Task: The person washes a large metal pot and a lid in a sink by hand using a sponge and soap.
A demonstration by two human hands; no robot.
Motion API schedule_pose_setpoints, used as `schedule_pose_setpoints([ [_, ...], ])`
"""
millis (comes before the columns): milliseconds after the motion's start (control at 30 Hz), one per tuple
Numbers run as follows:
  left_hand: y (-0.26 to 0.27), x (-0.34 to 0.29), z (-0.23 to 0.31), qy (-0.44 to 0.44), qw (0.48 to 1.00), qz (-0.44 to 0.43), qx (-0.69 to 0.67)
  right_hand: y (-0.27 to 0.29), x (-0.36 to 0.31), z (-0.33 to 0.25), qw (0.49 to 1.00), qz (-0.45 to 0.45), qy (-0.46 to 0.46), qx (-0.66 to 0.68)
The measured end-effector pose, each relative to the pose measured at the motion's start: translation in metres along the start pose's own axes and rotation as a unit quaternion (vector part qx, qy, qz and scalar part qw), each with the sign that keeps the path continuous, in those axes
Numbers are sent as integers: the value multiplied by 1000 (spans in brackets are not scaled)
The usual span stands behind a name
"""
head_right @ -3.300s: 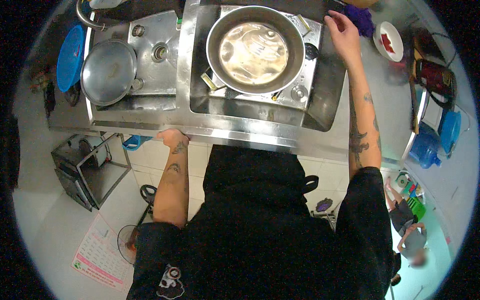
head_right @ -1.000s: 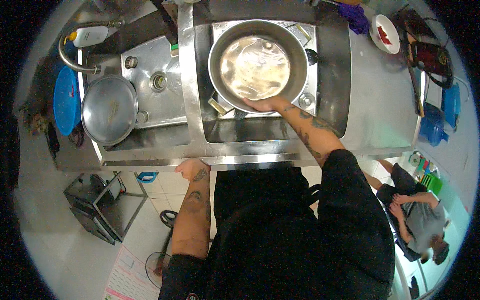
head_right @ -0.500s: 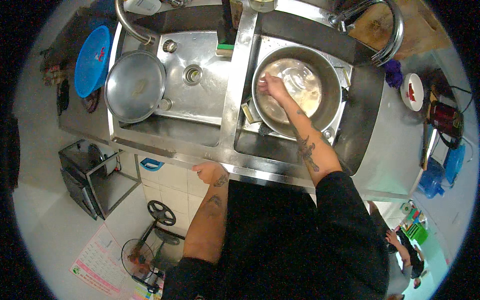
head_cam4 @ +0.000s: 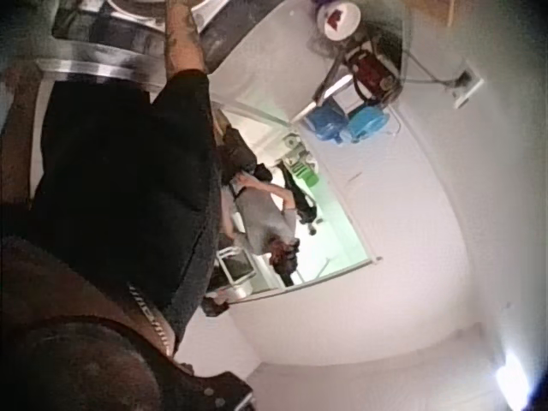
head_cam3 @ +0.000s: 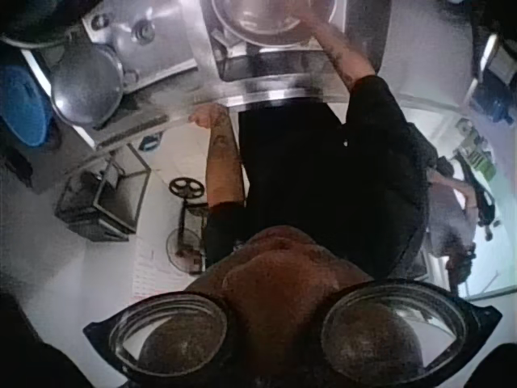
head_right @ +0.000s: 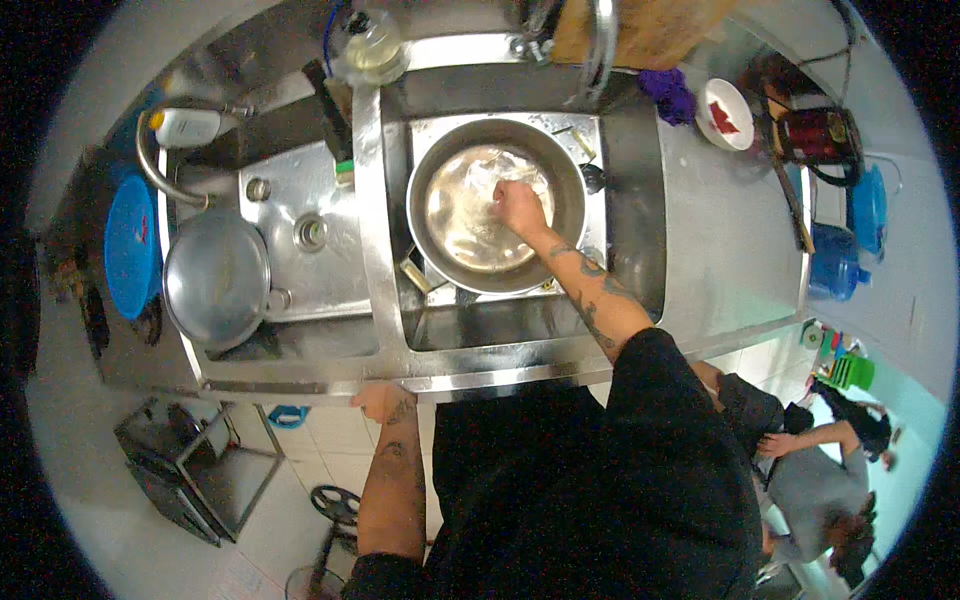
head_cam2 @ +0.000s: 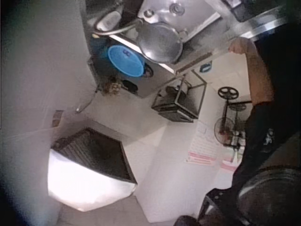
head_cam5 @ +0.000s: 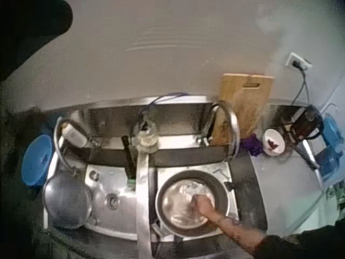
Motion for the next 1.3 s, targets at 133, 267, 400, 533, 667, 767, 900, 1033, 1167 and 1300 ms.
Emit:
schedule_pose_setpoints([
  [133,7,-7,4,22,999,-47,18,111,32,-25,994,102,-28,9],
  [267,10,-16,8,17,998,-61,8,191,68,-41,949,307,-55,53],
  [400,14,-25,9,23,998,-60,-14,181,102,-35,979,174,-37,104],
  [533,16,-31,15,-23,998,-62,21,164,100,-59,967,174,182,-34],
  [667,13,-31,16,-31,998,-54,27,141,91,-68,988,51,46,136],
  [767,5,-28,18,-33,998,-53,27,136,61,-84,897,63,13,438],
  [900,8,-19,8,13,999,-19,22,112,-1,-58,856,19,-156,492],
  [1033,12,-18,10,-22,998,-28,51,126,-13,-45,822,90,-133,546],
  [1167,11,-27,15,-26,997,-55,42,147,1,-51,867,92,-121,474],
  [1300,14,-30,15,3,999,-50,12,155,2,-55,873,75,-140,462],
])
Point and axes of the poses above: each hand's wrist, its own x-axis towards the middle knuckle, its own y-axis out of the back of the hand, z = x × y, the point moved 6 cm from there along x, towards the middle knuckle, and after that the axes turned 1 degree about -y, right-handed, at the moved point
